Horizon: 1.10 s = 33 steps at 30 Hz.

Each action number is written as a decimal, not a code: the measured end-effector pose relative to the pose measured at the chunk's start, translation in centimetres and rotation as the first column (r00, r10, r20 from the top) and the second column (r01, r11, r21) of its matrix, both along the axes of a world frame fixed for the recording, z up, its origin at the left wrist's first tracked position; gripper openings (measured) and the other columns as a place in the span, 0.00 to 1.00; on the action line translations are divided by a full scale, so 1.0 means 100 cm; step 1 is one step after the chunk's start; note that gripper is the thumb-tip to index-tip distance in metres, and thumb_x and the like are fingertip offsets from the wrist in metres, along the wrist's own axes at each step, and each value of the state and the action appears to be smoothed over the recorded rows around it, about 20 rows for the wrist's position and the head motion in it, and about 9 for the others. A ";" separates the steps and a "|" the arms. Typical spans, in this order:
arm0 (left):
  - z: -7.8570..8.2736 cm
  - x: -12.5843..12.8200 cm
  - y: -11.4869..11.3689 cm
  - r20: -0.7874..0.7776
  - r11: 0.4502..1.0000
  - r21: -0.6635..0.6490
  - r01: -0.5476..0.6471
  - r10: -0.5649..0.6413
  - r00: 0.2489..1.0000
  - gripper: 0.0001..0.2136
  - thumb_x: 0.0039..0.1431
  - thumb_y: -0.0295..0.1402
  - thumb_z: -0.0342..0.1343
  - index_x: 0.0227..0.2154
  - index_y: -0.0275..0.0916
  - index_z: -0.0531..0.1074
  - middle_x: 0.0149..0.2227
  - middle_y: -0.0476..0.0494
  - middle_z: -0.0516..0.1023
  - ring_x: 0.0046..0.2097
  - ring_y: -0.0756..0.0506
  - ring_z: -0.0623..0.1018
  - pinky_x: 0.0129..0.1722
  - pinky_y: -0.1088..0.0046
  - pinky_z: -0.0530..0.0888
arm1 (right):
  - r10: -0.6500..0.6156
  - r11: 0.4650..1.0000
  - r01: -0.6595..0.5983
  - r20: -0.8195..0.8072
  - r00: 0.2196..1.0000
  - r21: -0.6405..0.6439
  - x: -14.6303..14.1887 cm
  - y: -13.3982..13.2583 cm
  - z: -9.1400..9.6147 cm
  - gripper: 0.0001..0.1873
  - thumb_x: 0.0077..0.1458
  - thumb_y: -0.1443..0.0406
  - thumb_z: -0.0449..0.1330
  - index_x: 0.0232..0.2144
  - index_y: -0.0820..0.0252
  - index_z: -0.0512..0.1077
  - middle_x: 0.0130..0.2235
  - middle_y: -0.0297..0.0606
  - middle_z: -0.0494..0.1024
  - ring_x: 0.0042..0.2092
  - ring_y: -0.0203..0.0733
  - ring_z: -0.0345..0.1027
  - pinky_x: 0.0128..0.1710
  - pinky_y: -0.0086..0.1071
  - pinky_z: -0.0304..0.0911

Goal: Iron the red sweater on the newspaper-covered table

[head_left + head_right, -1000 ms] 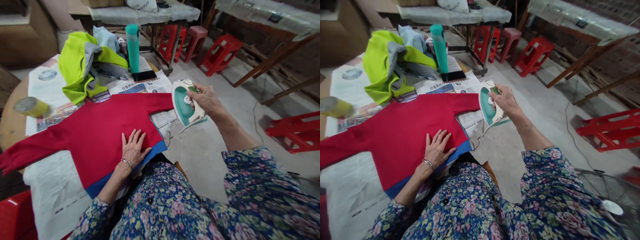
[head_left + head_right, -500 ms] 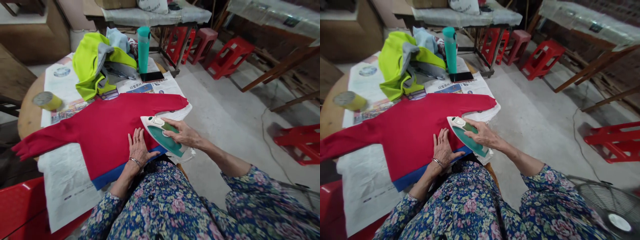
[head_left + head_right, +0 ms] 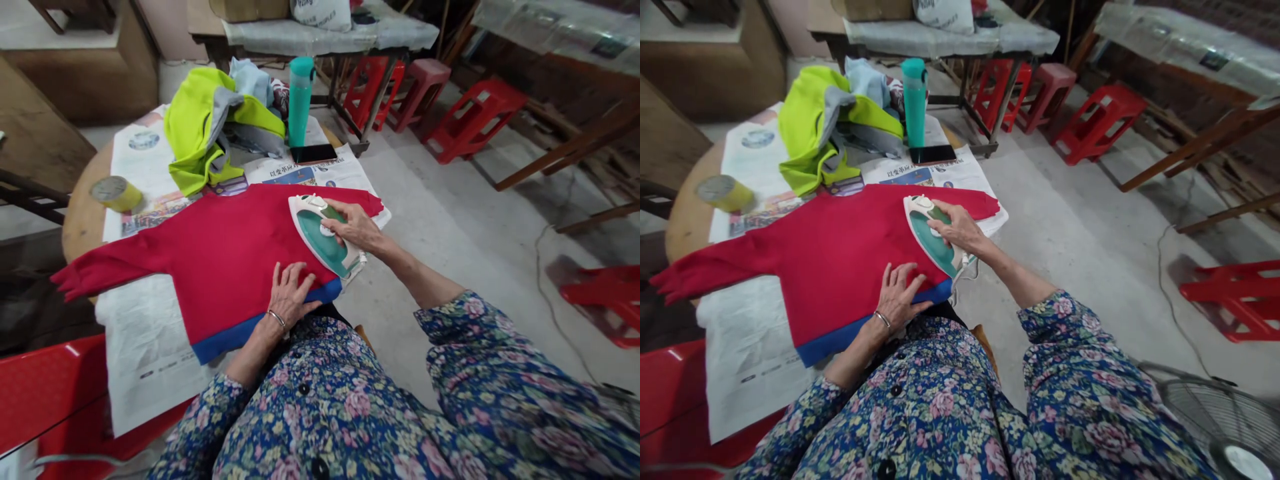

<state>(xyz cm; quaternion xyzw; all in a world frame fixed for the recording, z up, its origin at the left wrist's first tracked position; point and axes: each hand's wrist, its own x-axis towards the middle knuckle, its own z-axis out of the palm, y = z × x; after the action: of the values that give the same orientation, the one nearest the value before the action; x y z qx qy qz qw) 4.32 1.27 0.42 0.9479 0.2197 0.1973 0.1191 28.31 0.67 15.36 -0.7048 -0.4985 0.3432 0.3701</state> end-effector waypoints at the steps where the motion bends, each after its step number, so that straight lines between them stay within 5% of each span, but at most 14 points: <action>1: -0.001 -0.001 -0.004 0.002 0.998 0.036 0.055 -0.055 0.999 0.21 0.65 0.40 0.69 0.60 0.49 0.79 0.64 0.34 0.78 0.63 0.32 0.77 0.69 0.41 0.70 | 0.021 1.000 -0.021 -0.001 1.000 -0.018 0.001 -0.007 0.002 0.34 0.62 0.61 0.65 0.70 0.58 0.74 0.29 0.30 0.76 0.21 0.34 0.64 0.22 0.30 0.66; 5: -0.006 -0.003 -0.021 -0.052 0.975 0.116 0.191 -0.186 0.981 0.22 0.70 0.25 0.58 0.61 0.52 0.80 0.56 0.38 0.83 0.52 0.40 0.80 0.54 0.59 0.79 | 0.171 0.981 -0.172 -0.015 0.985 -0.091 0.010 -0.043 0.009 0.35 0.60 0.60 0.67 0.69 0.52 0.76 0.40 0.37 0.86 0.25 0.37 0.68 0.25 0.34 0.72; 8: -0.009 -0.009 -0.028 -0.040 0.973 0.130 0.191 -0.188 0.981 0.21 0.69 0.23 0.56 0.59 0.49 0.82 0.51 0.38 0.84 0.50 0.40 0.79 0.50 0.60 0.79 | 0.334 0.938 -0.331 0.015 0.943 -0.101 0.019 -0.061 0.012 0.32 0.60 0.58 0.69 0.67 0.49 0.79 0.56 0.42 0.86 0.42 0.48 0.81 0.42 0.43 0.81; 11: -0.008 -0.025 -0.030 0.038 0.972 0.156 0.176 -0.184 0.982 0.17 0.70 0.22 0.56 0.52 0.46 0.84 0.46 0.39 0.84 0.47 0.41 0.80 0.49 0.62 0.78 | 0.481 0.873 -0.472 0.054 0.875 -0.120 0.023 -0.063 0.012 0.32 0.59 0.57 0.71 0.66 0.49 0.80 0.62 0.43 0.84 0.57 0.55 0.80 0.58 0.49 0.76; 14: -0.004 -0.052 -0.032 0.064 0.986 0.115 0.123 -0.131 0.989 0.17 0.69 0.22 0.58 0.54 0.46 0.83 0.47 0.40 0.85 0.48 0.42 0.81 0.50 0.63 0.78 | 0.577 0.813 -0.566 0.068 0.814 -0.135 0.018 -0.053 0.013 0.34 0.61 0.59 0.70 0.68 0.47 0.77 0.63 0.41 0.83 0.59 0.55 0.79 0.61 0.48 0.74; 21: -0.003 -0.109 -0.045 0.109 0.994 0.107 0.016 -0.027 0.994 0.17 0.70 0.31 0.62 0.59 0.45 0.82 0.50 0.38 0.88 0.53 0.40 0.83 0.54 0.63 0.80 | 0.748 0.661 -0.729 0.068 0.661 -0.178 -0.024 -0.011 0.026 0.37 0.63 0.61 0.67 0.73 0.51 0.72 0.54 0.41 0.88 0.44 0.48 0.81 0.46 0.37 0.73; 33: -0.030 -0.132 -0.056 0.167 1.000 0.001 -0.001 0.001 0.986 0.17 0.72 0.27 0.60 0.60 0.46 0.81 0.54 0.40 0.89 0.55 0.42 0.87 0.59 0.64 0.84 | 0.953 0.301 -0.952 0.032 0.300 -0.049 -0.136 0.053 0.013 0.32 0.64 0.65 0.68 0.68 0.43 0.77 0.65 0.35 0.82 0.60 0.50 0.77 0.56 0.36 0.69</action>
<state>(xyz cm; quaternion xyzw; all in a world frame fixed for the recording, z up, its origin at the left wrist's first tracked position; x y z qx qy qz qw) -8.85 -4.34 -2.58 0.9281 0.2094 0.2762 0.1364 14.70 5.95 16.67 -0.2869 -0.8251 0.4810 0.0744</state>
